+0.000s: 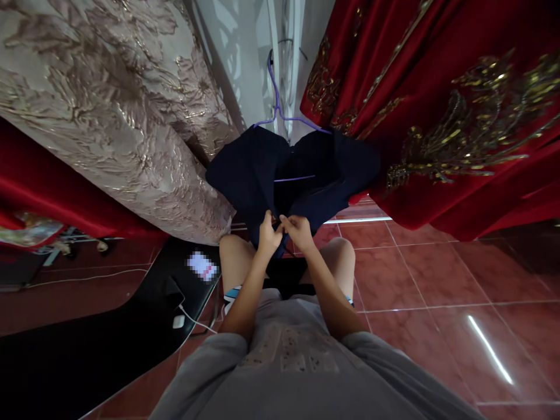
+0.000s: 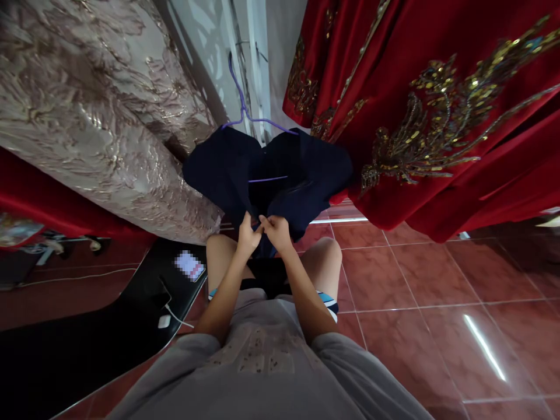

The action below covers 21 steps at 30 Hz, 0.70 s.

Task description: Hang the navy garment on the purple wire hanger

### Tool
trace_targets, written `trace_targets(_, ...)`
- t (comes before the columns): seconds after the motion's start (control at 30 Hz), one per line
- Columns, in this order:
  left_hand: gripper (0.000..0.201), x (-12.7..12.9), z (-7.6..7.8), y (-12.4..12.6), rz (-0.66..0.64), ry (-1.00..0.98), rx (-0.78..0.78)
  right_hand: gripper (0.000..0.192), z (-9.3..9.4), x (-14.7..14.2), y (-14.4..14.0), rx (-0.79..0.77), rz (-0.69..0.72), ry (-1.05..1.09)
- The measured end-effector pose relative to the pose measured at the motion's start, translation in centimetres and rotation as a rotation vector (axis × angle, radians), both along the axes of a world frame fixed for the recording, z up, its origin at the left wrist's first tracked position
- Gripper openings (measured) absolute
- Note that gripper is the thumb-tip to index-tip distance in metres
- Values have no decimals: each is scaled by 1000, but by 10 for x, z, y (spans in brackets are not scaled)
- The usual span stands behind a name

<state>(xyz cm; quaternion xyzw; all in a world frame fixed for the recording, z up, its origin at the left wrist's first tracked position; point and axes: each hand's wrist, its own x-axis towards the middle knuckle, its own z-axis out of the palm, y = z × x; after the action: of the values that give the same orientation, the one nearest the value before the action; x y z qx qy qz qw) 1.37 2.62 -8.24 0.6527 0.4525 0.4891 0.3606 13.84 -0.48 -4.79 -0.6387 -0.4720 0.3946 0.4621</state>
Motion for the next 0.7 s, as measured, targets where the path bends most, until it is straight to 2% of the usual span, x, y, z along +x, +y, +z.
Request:
trace_targets(0.07, 4, 9, 1, 4, -22, -17, 19, 49, 16, 8, 3, 51, -1, 11)
trace_targets(0.13, 3, 16, 4, 6, -18, -25, 46, 50, 40, 16, 14, 71, 25, 43)
trace_targets(0.23, 8, 23, 4, 8, 16, -11, 69, 53, 92, 25, 39, 154, 59, 180)
trace_targets(0.3, 13, 27, 5, 9, 12, 10, 73, 52, 129, 26, 54, 329, 40, 224)
trace_targets(0.37, 15, 29, 15, 11, -41, 33, 80, 53, 158, 24, 62, 440, 17, 236)
trace_targets(0.43, 12, 29, 38, 14, -106, 43, 95, 51, 174, 20, 62, 482, 0, 268)
trace_targets(0.5, 10, 24, 75, 18, -123, 8, 153, 48, 179, 17, 56, 472, 14, 299)
trace_targets(0.53, 18, 21, 97, 21, -107, -22, 201, 47, 178, 16, 51, 463, 26, 300)
trace_targets(0.6, 32, 15, 140, 28, -40, -85, 408, 45, 177, 15, 42, 468, 51, 266)
trace_targets(0.67, 22, 12, 176, 35, -82, 27, 569, 43, 175, 16, 37, 516, 49, 205)
trace_targets(0.7, 17, 10, 190, 38, -83, 74, 632, 42, 173, 16, 35, 544, 36, 170)
